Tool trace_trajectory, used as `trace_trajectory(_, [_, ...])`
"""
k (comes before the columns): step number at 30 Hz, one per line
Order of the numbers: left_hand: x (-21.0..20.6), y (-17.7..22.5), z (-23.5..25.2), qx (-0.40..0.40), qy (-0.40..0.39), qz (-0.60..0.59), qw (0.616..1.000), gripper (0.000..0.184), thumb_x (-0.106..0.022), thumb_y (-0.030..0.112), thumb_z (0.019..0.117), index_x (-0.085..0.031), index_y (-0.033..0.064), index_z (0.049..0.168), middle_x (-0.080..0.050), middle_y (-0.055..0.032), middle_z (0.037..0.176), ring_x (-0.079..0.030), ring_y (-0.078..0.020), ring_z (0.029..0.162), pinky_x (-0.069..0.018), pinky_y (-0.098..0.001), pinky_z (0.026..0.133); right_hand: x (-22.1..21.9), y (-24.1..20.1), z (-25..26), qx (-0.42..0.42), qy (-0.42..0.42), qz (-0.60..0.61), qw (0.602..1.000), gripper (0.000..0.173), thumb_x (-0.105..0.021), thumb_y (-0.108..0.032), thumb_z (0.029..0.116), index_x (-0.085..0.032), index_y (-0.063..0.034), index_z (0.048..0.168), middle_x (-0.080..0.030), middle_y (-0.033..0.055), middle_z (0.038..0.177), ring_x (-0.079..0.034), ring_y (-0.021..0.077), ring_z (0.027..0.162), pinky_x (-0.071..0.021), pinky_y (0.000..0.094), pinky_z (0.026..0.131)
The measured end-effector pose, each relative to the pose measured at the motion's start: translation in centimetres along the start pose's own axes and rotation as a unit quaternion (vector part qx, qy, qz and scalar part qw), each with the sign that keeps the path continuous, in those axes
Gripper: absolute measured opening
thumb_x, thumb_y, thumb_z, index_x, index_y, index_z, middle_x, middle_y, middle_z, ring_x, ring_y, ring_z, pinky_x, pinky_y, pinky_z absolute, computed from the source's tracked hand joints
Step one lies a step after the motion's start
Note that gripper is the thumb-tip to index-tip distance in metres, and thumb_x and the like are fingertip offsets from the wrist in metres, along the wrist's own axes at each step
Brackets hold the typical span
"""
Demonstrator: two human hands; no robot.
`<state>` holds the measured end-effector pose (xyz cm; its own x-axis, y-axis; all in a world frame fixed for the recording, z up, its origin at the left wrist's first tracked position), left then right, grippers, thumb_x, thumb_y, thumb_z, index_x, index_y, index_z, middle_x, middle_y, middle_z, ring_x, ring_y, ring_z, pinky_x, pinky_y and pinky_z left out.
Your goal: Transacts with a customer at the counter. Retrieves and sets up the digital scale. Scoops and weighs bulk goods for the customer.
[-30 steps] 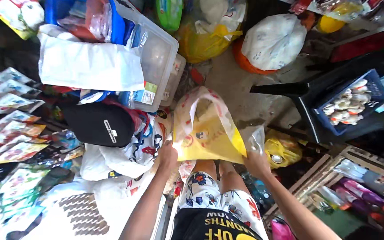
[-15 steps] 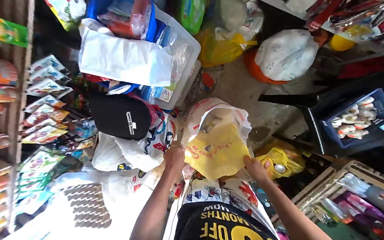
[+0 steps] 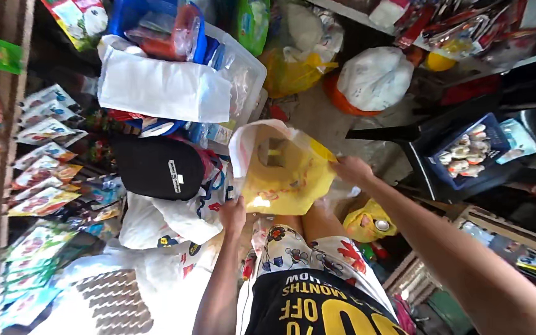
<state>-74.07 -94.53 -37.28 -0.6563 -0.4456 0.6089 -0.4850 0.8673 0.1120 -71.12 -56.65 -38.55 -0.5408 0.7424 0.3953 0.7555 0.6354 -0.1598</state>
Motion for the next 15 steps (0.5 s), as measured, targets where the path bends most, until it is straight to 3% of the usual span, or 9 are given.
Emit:
trace_trajectory(4, [1.2,0.3,1.1,-0.008,0.010,0.061,0.998,0.054,-0.046,0.043,0.1080,-0.072,0.0002,0.089,-0.071,-0.0206,0.094,-0.069,-0.0364,0.098,-0.0499,-0.0592,0.086,4.2,-4.5,0.7,0.026,0.062,-0.088,0.994,0.048,-0.044,-0.043,0.1081,-0.071,-0.0030,0.112,-0.068,0.0282,0.114,-0.061,0.0504,0.114,-0.0433,0.0730,0.088])
trace_trajectory(6, [1.7,1.4,0.3,-0.018,0.006,0.128,0.992,0.048,-0.045,0.043,0.1081,-0.073,0.0034,0.106,-0.071,-0.0210,0.111,-0.067,-0.0380,0.111,-0.0493,-0.0608,0.092,5.8,-4.9,0.5,0.042,0.097,-0.116,0.988,0.048,-0.048,-0.046,0.1051,-0.072,-0.0043,0.104,-0.070,0.0267,0.108,-0.064,0.0493,0.109,-0.0445,0.0718,0.084])
trace_trajectory(8, [3.2,3.8,-1.2,-0.071,0.039,0.155,0.985,0.044,-0.054,0.036,0.1059,-0.061,0.0075,0.139,-0.058,-0.0237,0.140,-0.055,-0.0435,0.130,-0.0455,-0.0627,0.102,7.0,-3.6,0.7,0.088,0.102,-0.041,0.990,0.057,-0.061,-0.057,0.0974,-0.070,-0.0024,0.110,-0.069,0.0274,0.105,-0.065,0.0488,0.103,-0.0462,0.0722,0.084])
trace_trajectory(9, [4.2,5.6,-2.2,-0.124,0.075,0.127,0.981,0.048,-0.060,0.031,0.1033,-0.056,0.0054,0.144,-0.053,-0.0278,0.143,-0.050,-0.0479,0.133,-0.0427,-0.0641,0.105,7.6,-2.6,0.6,0.124,0.104,0.046,0.986,0.059,-0.069,-0.055,0.0933,-0.067,0.0002,0.116,-0.068,0.0266,0.105,-0.065,0.0456,0.101,-0.0485,0.0696,0.085])
trace_trajectory(10, [5.0,8.0,-3.7,-0.185,0.099,0.090,0.973,0.049,-0.062,0.025,0.1015,-0.054,0.0032,0.144,-0.051,-0.0305,0.142,-0.048,-0.0496,0.133,-0.0422,-0.0644,0.106,8.2,-1.7,0.0,0.155,0.097,0.146,0.972,0.058,-0.075,-0.045,0.0916,-0.062,0.0024,0.122,-0.066,0.0244,0.108,-0.064,0.0396,0.100,-0.0506,0.0632,0.088])
trace_trajectory(12, [4.9,13.8,-7.5,-0.309,0.077,0.024,0.948,0.039,-0.062,0.018,0.1011,-0.060,0.0017,0.136,-0.055,-0.0282,0.138,-0.052,-0.0450,0.131,-0.0456,-0.0588,0.107,9.4,-0.5,-2.9,0.200,0.076,0.294,0.931,0.051,-0.077,-0.017,0.0902,-0.050,0.0008,0.130,-0.060,0.0176,0.117,-0.059,0.0273,0.102,-0.0516,0.0490,0.089])
trace_trajectory(15, [1.0,22.8,-13.1,-0.510,0.025,-0.040,0.859,0.020,-0.068,0.011,0.0950,-0.076,0.0108,0.113,-0.061,-0.0185,0.130,-0.055,-0.0366,0.126,-0.0484,-0.0529,0.105,10.6,1.6,-7.8,0.267,0.107,0.376,0.881,0.050,-0.072,0.004,0.0798,-0.050,-0.0091,0.123,-0.059,0.0066,0.113,-0.058,0.0155,0.091,-0.0525,0.0349,0.074])
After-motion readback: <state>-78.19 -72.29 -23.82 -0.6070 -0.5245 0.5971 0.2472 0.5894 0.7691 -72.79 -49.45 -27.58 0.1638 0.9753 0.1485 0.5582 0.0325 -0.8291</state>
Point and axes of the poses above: each hand's wrist, its own z-axis towards the middle knuckle, its own x-axis out of the back of the hand, y = z × x, the point moved 8 cm from there along z, towards the middle knuckle
